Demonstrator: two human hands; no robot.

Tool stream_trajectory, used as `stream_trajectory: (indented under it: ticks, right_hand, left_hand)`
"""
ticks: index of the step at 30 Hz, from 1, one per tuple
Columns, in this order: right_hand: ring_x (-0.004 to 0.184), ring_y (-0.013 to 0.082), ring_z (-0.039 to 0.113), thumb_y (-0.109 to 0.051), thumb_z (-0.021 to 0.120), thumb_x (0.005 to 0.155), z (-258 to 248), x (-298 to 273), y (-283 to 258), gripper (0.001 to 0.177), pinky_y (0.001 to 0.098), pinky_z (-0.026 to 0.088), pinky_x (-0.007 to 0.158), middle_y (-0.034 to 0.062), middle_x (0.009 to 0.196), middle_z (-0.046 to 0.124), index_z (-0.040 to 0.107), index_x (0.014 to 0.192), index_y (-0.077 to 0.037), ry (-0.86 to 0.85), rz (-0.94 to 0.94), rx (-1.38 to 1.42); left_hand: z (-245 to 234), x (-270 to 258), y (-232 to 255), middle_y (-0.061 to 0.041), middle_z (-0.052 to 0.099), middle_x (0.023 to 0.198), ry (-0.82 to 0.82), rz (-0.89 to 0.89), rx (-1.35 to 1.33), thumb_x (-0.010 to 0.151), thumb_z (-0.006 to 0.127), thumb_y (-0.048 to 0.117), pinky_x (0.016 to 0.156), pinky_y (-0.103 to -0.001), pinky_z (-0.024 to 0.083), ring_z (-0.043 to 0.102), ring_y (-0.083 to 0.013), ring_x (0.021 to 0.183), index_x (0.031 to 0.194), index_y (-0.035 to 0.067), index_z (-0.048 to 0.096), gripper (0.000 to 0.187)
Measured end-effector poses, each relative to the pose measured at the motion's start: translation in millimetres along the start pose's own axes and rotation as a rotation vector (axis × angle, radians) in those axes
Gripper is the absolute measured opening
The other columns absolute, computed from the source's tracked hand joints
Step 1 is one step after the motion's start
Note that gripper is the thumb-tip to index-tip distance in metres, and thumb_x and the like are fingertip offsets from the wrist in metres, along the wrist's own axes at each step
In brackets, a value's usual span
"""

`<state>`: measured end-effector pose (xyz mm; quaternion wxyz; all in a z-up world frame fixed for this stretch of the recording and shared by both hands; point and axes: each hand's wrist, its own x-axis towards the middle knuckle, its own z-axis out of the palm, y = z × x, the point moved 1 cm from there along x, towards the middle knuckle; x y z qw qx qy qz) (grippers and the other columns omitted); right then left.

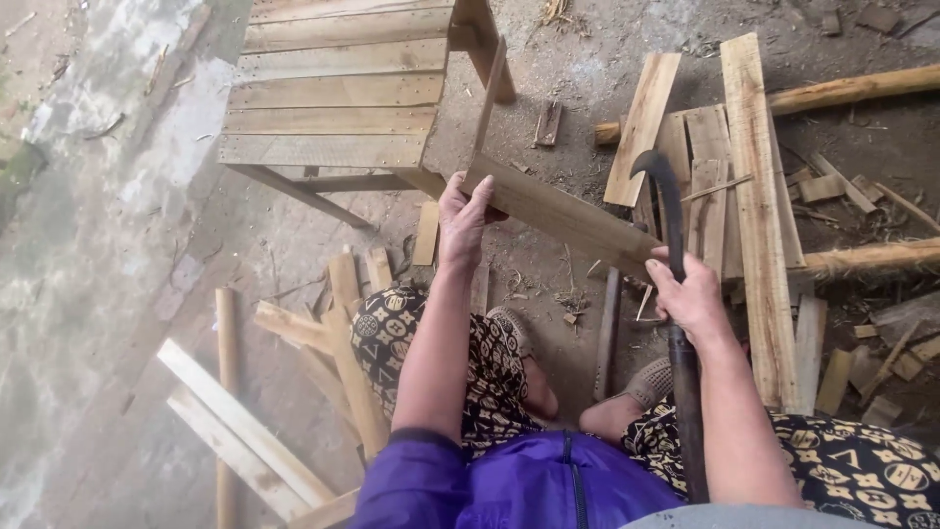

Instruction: A person uses a curved blade to shave the edges of wooden slats and fits them onto the seat of a wooden chair.

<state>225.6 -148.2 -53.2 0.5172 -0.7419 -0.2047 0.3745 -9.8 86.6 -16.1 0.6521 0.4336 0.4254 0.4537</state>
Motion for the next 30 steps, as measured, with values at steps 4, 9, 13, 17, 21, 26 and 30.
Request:
stream_trajectory:
  ticks: [4, 9, 13, 17, 21, 26, 30]
  right_hand:
    - [0.036, 0.0169, 0.05, -0.004, 0.071, 0.095, -45.7, -10.1, -15.2, 0.036, 0.0301, 0.039, 0.026, 0.0172, 0.085, 0.061, 0.065, 0.13, 0.0, 0.065, -0.117, -0.116]
    - [0.044, 0.0061, 0.041, -0.016, 0.071, 0.096, -87.4, -37.9, -46.1, 0.033, 0.0215, 0.037, 0.036, -0.0007, 0.065, 0.05, 0.062, 0.12, 0.005, -0.004, 0.138, 0.133]
    - [0.043, 0.0015, 0.045, -0.013, 0.073, 0.095, -96.2, -46.3, -43.9, 0.017, 0.0158, 0.039, 0.035, 0.0006, 0.07, 0.057, 0.061, 0.096, -0.001, -0.085, 0.089, 0.383]
    - [0.039, 0.0029, 0.044, -0.012, 0.074, 0.091, -88.7, -55.1, -64.8, 0.016, 0.0164, 0.039, 0.033, -0.0003, 0.06, 0.056, 0.062, 0.091, -0.002, -0.146, 0.051, 0.388]
    - [0.042, 0.0076, 0.05, -0.008, 0.073, 0.091, -66.0, -51.6, -69.9, 0.016, 0.0194, 0.044, 0.033, 0.0029, 0.064, 0.058, 0.06, 0.097, -0.001, -0.201, -0.019, 0.285]
    - [0.031, 0.0118, 0.046, -0.006, 0.074, 0.094, -15.1, -70.6, -94.6, 0.018, 0.0281, 0.038, 0.026, 0.0163, 0.064, 0.054, 0.065, 0.097, 0.009, -0.062, -0.056, 0.112]
    - [0.033, 0.0184, 0.05, -0.017, 0.059, 0.107, -7.9, -82.7, -116.8, 0.031, 0.0323, 0.042, 0.028, 0.0222, 0.071, 0.058, 0.063, 0.121, 0.01, -0.093, -0.135, 0.025]
  left_hand:
    - [-0.2, 4.4, -6.3, -0.011, 0.075, 0.088, 0.007, -0.057, -0.113, 0.094, 0.076, 0.023, 0.058, -0.036, 0.066, 0.077, -0.0242, 0.07, 0.111, 0.014, 0.063, 0.023]
    - [4.4, 0.7, -16.5, -0.011, 0.07, 0.079, 0.004, -0.203, -0.304, 0.089, 0.077, 0.015, 0.047, -0.026, 0.061, 0.07, -0.0178, 0.059, 0.113, -0.001, 0.057, 0.036]
    - [6.5, 4.3, -41.0, -0.007, 0.065, 0.078, 0.029, -0.282, -0.257, 0.088, 0.076, 0.016, 0.051, -0.027, 0.062, 0.064, -0.0141, 0.057, 0.135, -0.002, 0.051, 0.057]
    - [31.0, -30.8, -22.2, -0.025, 0.039, 0.144, 0.001, -0.095, 0.723, 0.083, 0.078, 0.032, 0.084, -0.038, 0.041, 0.044, -0.0275, 0.107, 0.16, 0.012, 0.018, 0.1]
    - [83.5, -91.4, 4.2, -0.012, 0.054, 0.147, -0.554, 0.769, 0.944, 0.087, 0.079, 0.018, 0.127, -0.056, 0.033, 0.049, -0.0325, 0.14, 0.144, 0.017, 0.052, 0.063]
    - [98.5, -86.7, -13.9, -0.015, 0.067, 0.116, -0.92, 0.554, 0.739, 0.09, 0.074, 0.018, 0.105, -0.058, 0.044, 0.056, -0.0438, 0.117, 0.148, 0.025, 0.05, 0.063]
    - [85.6, -77.8, 7.6, 0.001, 0.065, 0.084, -0.763, 0.535, 0.804, 0.077, 0.075, 0.023, 0.079, -0.041, 0.057, 0.068, -0.0271, 0.088, 0.096, 0.026, 0.07, 0.02]
